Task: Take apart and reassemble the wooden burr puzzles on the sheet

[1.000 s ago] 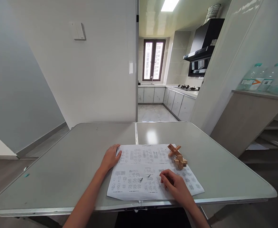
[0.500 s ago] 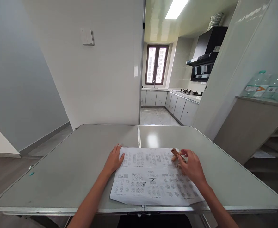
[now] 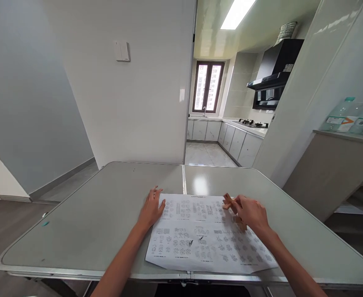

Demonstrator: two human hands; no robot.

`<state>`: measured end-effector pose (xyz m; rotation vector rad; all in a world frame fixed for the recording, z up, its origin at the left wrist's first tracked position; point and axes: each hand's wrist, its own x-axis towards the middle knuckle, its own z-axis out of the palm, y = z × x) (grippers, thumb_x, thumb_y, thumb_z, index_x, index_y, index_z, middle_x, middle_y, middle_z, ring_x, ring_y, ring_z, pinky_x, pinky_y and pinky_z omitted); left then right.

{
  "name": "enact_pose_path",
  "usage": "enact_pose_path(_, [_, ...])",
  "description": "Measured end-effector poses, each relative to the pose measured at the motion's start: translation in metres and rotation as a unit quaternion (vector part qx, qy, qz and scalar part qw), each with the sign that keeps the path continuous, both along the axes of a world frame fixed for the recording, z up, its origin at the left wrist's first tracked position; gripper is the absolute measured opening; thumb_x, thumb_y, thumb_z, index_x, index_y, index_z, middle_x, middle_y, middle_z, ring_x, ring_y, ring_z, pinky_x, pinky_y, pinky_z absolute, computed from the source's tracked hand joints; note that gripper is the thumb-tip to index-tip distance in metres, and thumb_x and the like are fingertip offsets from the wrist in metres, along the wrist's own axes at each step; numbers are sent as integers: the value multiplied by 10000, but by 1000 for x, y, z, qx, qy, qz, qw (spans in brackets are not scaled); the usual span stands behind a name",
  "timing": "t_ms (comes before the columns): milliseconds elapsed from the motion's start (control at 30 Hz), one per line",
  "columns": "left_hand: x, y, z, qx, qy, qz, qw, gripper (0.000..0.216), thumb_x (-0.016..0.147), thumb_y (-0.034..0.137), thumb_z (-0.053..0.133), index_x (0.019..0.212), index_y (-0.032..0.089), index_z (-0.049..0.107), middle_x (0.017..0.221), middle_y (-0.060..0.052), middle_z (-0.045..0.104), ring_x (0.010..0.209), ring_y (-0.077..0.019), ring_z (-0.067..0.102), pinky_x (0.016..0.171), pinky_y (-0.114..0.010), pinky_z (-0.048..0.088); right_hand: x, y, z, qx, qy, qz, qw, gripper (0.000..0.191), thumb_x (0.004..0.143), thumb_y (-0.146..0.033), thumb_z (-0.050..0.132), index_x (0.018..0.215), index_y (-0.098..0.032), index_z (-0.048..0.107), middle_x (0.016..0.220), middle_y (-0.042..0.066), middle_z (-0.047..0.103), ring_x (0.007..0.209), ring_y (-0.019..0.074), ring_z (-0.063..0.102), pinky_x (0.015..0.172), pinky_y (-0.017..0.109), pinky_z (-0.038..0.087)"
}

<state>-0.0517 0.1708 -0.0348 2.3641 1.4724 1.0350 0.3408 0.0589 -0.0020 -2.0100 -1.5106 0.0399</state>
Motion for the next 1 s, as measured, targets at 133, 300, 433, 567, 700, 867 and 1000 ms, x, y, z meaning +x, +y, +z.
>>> enact_pose_path(133, [11,-8,7,5,-26,-55,998,345,1016,345,473,1342,261,550,1468,-108,497,1356,-286,511,1146,-489,430,-26,12,16,49,103,77,990,349,963,-560,491,899,-263,664,933,79,770,813,278,695,705,362,445])
enact_pose_path(300, [34,-25,18,-32,-40,-132,990,361,1014,441,513,1322,264,578,1338,-94,646,1227,-263,624,1048,-428,523,-81,30,12,58,272,249,928,482,913,-704,546,958,-232,634,846,44,757,702,207,692,652,319,519])
enact_pose_path(433, [51,-37,26,-133,-100,-217,962,586,900,474,699,1422,279,517,1379,-106,648,1243,-298,630,1053,-453,511,-112,39,-4,47,373,319,870,555,871,-760,570,938,-211,622,815,48,742,722,209,705,696,346,579])
enact_pose_path(567, [60,-38,31,-174,-136,-241,945,775,817,472,784,1495,287,457,1387,-121,655,1284,-327,606,1106,-503,463,-122,40,-15,50,446,336,828,537,848,-748,623,935,-218,615,905,51,746,809,215,721,803,386,606])
enact_pose_path(700, [63,-32,30,-183,-153,-215,947,751,828,506,766,1491,303,478,1410,-110,646,1307,-332,593,1099,-505,474,-122,37,-17,50,488,334,804,510,827,-725,675,909,-224,621,938,44,745,864,223,725,850,399,606])
enact_pose_path(867, [63,-30,28,-207,-159,-205,943,724,789,477,811,1439,295,548,1343,-97,694,1262,-326,634,1082,-485,494,-119,35,-20,39,508,336,792,487,834,-693,698,918,-216,643,947,39,755,892,220,737,888,389,594])
enact_pose_path(1000, [61,-31,26,-163,-147,-192,957,735,722,459,862,1380,264,600,1322,-79,701,1227,-310,648,1098,-478,484,-119,38,-26,32,501,343,794,489,847,-681,692,962,-207,660,969,53,762,906,226,742,884,393,588])
